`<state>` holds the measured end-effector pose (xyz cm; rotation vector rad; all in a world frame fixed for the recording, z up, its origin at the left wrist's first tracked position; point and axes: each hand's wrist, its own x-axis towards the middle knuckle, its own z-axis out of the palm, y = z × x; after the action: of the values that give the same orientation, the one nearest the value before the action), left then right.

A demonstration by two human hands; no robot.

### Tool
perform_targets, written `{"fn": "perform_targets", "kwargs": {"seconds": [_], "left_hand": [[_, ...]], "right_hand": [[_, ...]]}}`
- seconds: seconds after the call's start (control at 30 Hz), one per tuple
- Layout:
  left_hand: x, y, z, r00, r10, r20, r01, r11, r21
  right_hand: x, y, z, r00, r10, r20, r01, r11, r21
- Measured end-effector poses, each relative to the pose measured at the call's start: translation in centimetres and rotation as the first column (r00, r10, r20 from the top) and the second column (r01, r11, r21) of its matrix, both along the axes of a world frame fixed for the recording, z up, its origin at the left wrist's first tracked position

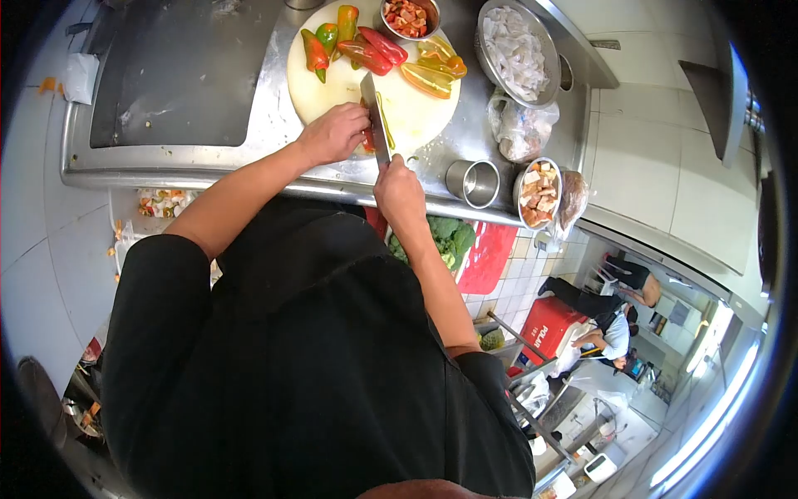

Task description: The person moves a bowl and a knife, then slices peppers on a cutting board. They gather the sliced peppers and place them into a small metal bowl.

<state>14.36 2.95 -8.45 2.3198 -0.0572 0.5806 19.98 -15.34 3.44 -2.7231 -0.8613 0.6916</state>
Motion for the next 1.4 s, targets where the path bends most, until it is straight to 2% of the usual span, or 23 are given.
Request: {"fn": "perform_targets", "kwargs": {"seconds": [0.1, 0.23, 0.33, 0.43, 0.57, 0.73, 0.83, 0.9, 0.97, 1.0, 1.07, 1.1, 1.17, 1.27, 1.37, 1.4], "left_hand": [[-0.2, 0.0, 0.3, 1.0, -0.002, -0.002, 0.001, 0.999, -0.042], [-0.4, 0.1, 0.0, 1.0, -0.008, -0.011, 0.008, 1.0, -0.012], [-0.3, -0.3, 0.0, 0.998, 0.03, 0.055, -0.03, 1.0, -0.005], [-0.7, -0.1, 0.4, 1.0, 0.0, -0.009, 0.0, 0.999, -0.046], [-1.0, -0.3, -0.2, 0.997, 0.024, 0.073, -0.023, 0.999, -0.024], [-0.6, -0.2, -0.4, 0.996, 0.026, 0.082, -0.025, 1.0, -0.014], [-0.2, 0.2, 0.3, 1.0, -0.02, -0.014, 0.019, 0.999, -0.046], [-0.3, -0.3, 1.8, 0.994, 0.096, 0.047, -0.085, 0.978, -0.188], [0.7, -0.7, 6.8, 0.971, 0.202, 0.129, -0.16, 0.947, -0.279], [2.1, -1.2, 9.2, 0.956, 0.208, 0.204, -0.149, 0.951, -0.271], [5.9, -2.0, 11.2, 0.987, 0.093, 0.13, -0.074, 0.987, -0.144], [8.3, -2.3, 11.1, 0.996, 0.085, 0.014, -0.085, 0.996, -0.009], [12.9, -2.7, 8.2, 0.968, 0.127, -0.216, -0.07, 0.964, 0.257], [17.7, -2.1, 1.9, 0.935, 0.209, -0.286, -0.05, 0.878, 0.476], [17.8, -0.5, 1.8, 0.971, 0.089, -0.223, 0.028, 0.88, 0.474], [17.4, -0.4, 3.1, 0.95, 0.092, -0.299, 0.012, 0.945, 0.328]], "right_hand": [[0.3, 0.1, 0.5, 1.0, 0.002, 0.003, -0.002, 1.0, 0.002], [-0.2, -0.6, 1.3, 1.0, 0.025, -0.007, -0.025, 0.999, -0.04], [-0.4, 0.3, -0.7, 1.0, 0.013, 0.027, -0.014, 1.0, 0.006], [0.1, 0.3, 0.0, 0.999, 0.021, 0.027, -0.02, 1.0, -0.01], [-0.4, -0.8, 2.0, 0.999, 0.024, -0.027, -0.025, 0.999, -0.04], [0.2, -0.2, -1.4, 1.0, 0.012, -0.012, -0.012, 1.0, 0.015], [1.4, -0.3, -0.8, 1.0, 0.005, -0.005, -0.005, 0.998, 0.061], [1.6, -0.9, 0.0, 1.0, -0.006, -0.023, 0.008, 0.995, 0.097], [1.2, -1.3, 0.9, 0.998, 0.018, -0.064, -0.011, 0.994, 0.112], [0.9, -1.7, 1.1, 0.996, 0.032, -0.086, -0.022, 0.993, 0.114], [0.4, -2.1, -0.3, 0.992, 0.046, -0.12, -0.035, 0.995, 0.094], [0.0, -2.1, -0.6, 0.992, 0.048, -0.119, -0.039, 0.996, 0.078], [0.0, -2.2, -0.9, 0.992, 0.061, -0.111, -0.053, 0.996, 0.073], [0.4, -2.4, -0.9, 0.992, 0.089, -0.086, -0.081, 0.993, 0.09], [1.4, -2.7, -0.5, 0.991, 0.123, -0.047, -0.12, 0.991, 0.064], [1.9, -2.8, -0.4, 0.991, 0.13, -0.037, -0.128, 0.991, 0.051]]}}
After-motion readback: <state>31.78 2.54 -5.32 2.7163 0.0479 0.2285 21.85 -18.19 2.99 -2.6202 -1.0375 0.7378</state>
